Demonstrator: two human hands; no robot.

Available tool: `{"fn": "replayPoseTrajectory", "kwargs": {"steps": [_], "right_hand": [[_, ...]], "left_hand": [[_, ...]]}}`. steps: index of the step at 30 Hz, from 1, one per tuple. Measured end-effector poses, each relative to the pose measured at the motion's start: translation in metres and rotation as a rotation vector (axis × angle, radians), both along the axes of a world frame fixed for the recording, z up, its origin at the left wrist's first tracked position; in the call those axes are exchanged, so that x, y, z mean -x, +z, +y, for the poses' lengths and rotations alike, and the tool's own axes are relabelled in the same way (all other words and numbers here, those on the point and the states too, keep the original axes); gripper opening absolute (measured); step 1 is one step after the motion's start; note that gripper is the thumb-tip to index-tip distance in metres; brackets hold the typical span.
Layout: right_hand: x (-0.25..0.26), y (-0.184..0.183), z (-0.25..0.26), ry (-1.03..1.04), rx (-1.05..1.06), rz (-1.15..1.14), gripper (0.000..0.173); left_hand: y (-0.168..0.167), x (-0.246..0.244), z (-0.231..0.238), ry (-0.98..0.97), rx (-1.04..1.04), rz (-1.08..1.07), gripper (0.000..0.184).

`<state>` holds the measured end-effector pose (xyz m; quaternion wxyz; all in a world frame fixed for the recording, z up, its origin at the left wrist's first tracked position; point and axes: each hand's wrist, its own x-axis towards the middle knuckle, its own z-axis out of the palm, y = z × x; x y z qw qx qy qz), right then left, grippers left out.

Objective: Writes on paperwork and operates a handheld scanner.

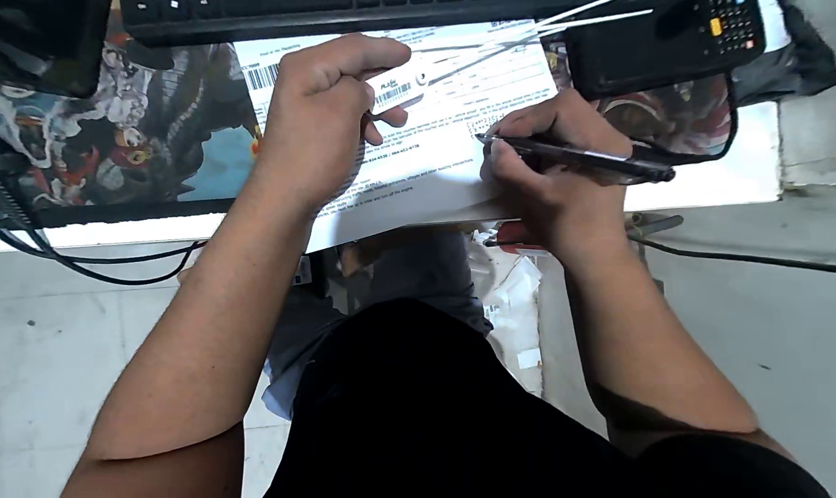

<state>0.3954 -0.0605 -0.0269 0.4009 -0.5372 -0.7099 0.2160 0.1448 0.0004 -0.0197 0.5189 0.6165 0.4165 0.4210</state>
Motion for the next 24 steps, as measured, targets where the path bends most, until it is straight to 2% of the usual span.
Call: {"fn": "replayPoseTrajectory", "kwargs": {"steps": [3,24], "right_hand": [[-0.0003,-0.001,-0.0006,-0.008,-0.029,-0.063,0.01],[-0.0008,0.0003,-0.0005,-0.035,-0.023,-0.055,0.008]], "left_hand": [[-0.0006,-0.0003,0.0001,0.001,-0.01,0.005,0.04],[-0.0011,-0.0016,-0.0002,0.022,-0.023,0.006,0.039]]}}
